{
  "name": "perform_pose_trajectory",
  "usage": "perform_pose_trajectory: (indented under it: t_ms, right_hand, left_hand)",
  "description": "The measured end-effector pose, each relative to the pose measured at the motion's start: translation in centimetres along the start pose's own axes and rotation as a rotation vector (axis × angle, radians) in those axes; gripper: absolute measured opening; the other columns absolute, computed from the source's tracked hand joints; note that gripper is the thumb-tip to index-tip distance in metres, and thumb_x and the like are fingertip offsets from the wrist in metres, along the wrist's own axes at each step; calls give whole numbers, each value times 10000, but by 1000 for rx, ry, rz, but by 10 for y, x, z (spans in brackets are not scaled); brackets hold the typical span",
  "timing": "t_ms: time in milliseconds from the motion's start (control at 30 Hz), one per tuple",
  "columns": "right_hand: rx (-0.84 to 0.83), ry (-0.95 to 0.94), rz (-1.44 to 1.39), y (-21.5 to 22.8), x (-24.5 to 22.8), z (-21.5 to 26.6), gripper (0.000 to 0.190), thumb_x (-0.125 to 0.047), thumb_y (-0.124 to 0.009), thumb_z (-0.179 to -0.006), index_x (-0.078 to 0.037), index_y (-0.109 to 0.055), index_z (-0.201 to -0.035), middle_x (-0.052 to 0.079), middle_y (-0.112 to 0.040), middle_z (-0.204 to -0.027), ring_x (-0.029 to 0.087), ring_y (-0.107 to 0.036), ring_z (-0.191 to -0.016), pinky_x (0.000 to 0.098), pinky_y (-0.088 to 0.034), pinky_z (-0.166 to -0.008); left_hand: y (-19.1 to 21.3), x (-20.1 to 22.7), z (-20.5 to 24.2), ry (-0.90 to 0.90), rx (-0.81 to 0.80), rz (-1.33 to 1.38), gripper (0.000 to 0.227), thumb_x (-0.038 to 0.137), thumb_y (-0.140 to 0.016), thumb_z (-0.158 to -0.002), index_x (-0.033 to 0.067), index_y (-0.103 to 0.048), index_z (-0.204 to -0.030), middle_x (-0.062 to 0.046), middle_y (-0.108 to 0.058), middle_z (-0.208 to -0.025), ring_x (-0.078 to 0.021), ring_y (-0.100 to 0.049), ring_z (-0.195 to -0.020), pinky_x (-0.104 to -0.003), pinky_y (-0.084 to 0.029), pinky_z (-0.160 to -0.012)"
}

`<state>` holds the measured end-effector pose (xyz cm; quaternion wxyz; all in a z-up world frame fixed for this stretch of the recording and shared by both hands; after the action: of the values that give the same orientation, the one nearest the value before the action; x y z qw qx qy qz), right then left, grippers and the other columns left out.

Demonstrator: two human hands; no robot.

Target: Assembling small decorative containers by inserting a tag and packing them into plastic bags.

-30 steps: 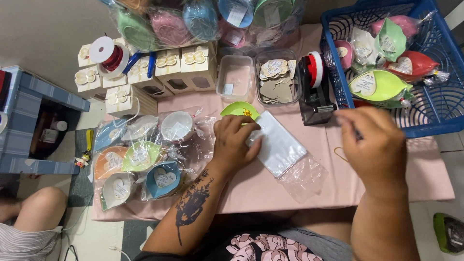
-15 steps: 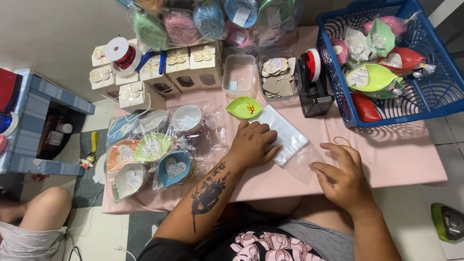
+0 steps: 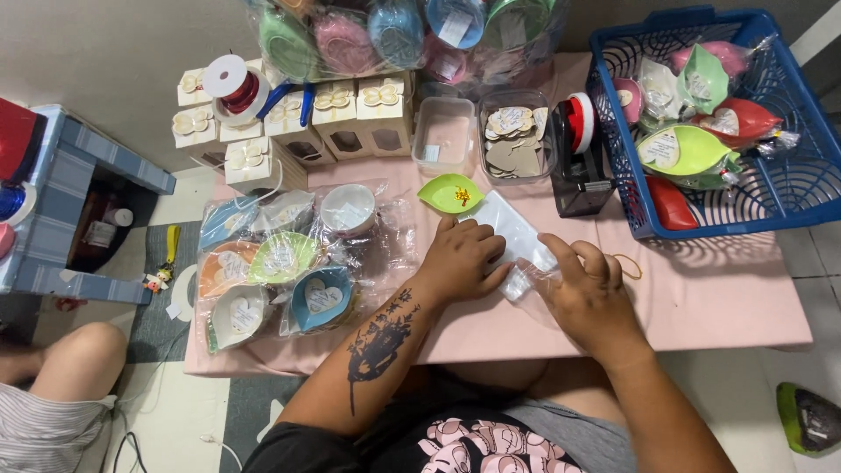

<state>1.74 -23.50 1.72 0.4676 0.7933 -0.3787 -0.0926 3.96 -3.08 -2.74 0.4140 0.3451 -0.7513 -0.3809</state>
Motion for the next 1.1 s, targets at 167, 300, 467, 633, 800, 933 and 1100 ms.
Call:
perform_pose_trajectory:
  t_ms: [167,300,467,633,800,933,1100]
  right_hand:
    - [77,101,-23,-20,5,6,118,-299,-668,-1006,-194,-719,-987,-19,-654,-1415,235,-533,-1208,385,-416,-868]
    - [99,77,-178,-6,10,2,137,-321,-695,-977,-234,-745,-884,-53,-686,-1382,228,-557,-1250,395,-402,-936]
    - [156,-38,-457,-8,34,19,160,-311,-719,-963,-208,-750,-844,-10,-726,-1309,277,-608,-1204,426,-452,-1018]
    - [159,-157,-807,32,59,2,142,-45,-699,-967,71,-688,-886,197,-700,-877,343,-686,-868,432,-567,-869]
    - [-125,-265,-810,33,72,-34,88,-122,-771,-939,-35,-768,-954,68,-784,-946,183,-741,-893,302,-554,-858]
    - [-112,-102,-746,36,50,-90,57,-113,-767,-944,-63,-789,-958,18,-804,-927,167,-749,-842,313,-570,-802]
    - [-180,-190,-929,28,28,-138,96,-159,-742,-950,-163,-820,-1006,112,-624,-559,266,-600,-512,377,-508,-562]
  left_hand:
    - [4,-2,-2,12,13,7,295,474,-650,-882,200,-607,-781,-25,-611,-746,-247,-614,-759,-445,-379,-799]
    - [11,2,-3,45,-19,38,294,458,-646,-888,187,-618,-777,-35,-622,-742,-253,-615,-756,-442,-375,-795]
    - [14,2,-2,50,-8,45,305,463,-645,-892,183,-612,-775,-43,-617,-739,-261,-611,-752,-445,-369,-792]
    - [1,-3,3,-10,38,-9,305,459,-668,-917,169,-666,-824,-8,-661,-831,-276,-620,-839,-457,-333,-881]
    - [35,8,-2,-85,105,491,389,451,-453,-1052,107,-616,-1129,-87,-627,-973,-291,-611,-904,-408,-449,-837]
    - [30,10,0,-87,17,874,799,793,-504,-942,145,-597,-1400,-77,-674,-1282,-214,-658,-1060,-344,-499,-909]
    - [16,9,-2,50,126,1087,232,225,-844,-911,133,-769,-1111,-76,-761,-917,-196,-732,-884,-320,-602,-837]
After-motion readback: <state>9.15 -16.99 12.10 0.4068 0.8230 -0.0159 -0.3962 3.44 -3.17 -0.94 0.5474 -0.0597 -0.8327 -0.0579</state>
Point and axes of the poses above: each hand's wrist, its own z-axis away from the middle knuckle, its own y-axis out of the back of the hand, x = y × z, the point moved 4 cm from there along -z, towards the middle knuckle
